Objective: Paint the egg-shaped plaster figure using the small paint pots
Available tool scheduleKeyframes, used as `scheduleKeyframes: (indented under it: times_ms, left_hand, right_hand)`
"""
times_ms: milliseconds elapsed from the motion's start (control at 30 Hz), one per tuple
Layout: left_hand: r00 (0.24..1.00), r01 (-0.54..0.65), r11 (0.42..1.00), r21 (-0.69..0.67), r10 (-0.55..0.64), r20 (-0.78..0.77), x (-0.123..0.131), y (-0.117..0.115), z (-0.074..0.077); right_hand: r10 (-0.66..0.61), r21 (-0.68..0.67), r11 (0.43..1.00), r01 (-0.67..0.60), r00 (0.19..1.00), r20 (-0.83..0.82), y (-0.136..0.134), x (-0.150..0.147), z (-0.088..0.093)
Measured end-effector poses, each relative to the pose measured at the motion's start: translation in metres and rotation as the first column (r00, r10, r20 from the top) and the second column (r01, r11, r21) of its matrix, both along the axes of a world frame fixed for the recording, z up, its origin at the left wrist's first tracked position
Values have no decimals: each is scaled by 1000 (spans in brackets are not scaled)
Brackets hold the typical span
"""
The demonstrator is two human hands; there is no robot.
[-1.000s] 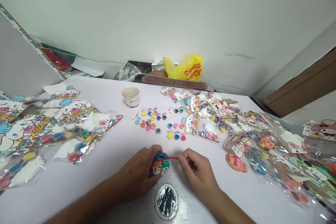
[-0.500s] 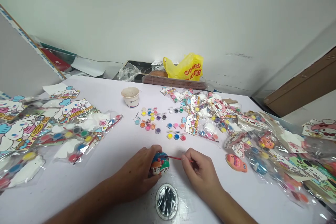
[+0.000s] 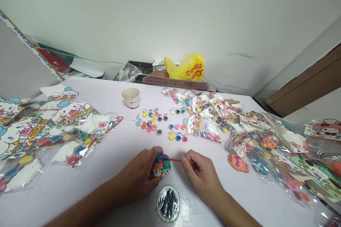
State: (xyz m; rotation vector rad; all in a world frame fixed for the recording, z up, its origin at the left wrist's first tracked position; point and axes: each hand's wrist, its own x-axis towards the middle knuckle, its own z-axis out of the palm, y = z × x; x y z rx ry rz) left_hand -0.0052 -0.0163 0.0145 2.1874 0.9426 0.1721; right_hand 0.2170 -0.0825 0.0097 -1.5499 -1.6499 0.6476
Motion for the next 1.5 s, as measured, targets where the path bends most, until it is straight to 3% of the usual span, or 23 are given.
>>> scheduleKeyframes:
  times_ms: [133, 300, 467, 633, 800, 967, 1100, 1267, 1500]
  left_hand:
    - [1000, -4, 1000, -10, 4, 0, 1, 0, 2]
    - [1000, -4, 1000, -8, 4, -1, 0, -1, 1]
    - [1000, -7, 1000, 4, 7, 6, -1, -1, -1]
    - [1000, -7, 1000, 20, 7, 14, -1, -1, -1]
    - [1000, -8, 1000, -13, 8, 10, 0, 0, 0]
    - [1000, -29, 999, -26, 30, 9, 1, 1, 1]
    - [999, -32, 999, -29, 33, 25, 2, 1, 2]
    - [999, -31, 999, -34, 31, 9, 3, 2, 4]
    - [1000, -28, 999, -40, 28, -5, 4, 3, 5]
  right_hand:
    - [-50, 20, 999, 50, 999, -6, 1, 1, 0]
    - [3, 4, 1000, -3, 1000, -11, 0, 2, 0]
    - [-54, 11, 998, 55, 998, -15, 0, 4, 0]
    - [0, -4, 1000, 0, 1000, -16, -1, 3, -1]
    - [-62, 11, 998, 62, 998, -10, 1, 5, -1]
    - [-1, 7, 1000, 2, 1000, -5, 1, 4, -2]
    - [-43, -7, 999, 43, 999, -8, 1, 3, -2]
    - [11, -26, 1000, -12, 999, -30, 1, 2, -2]
    - [-13, -19, 1000, 12, 999, -38, 2, 3, -4]
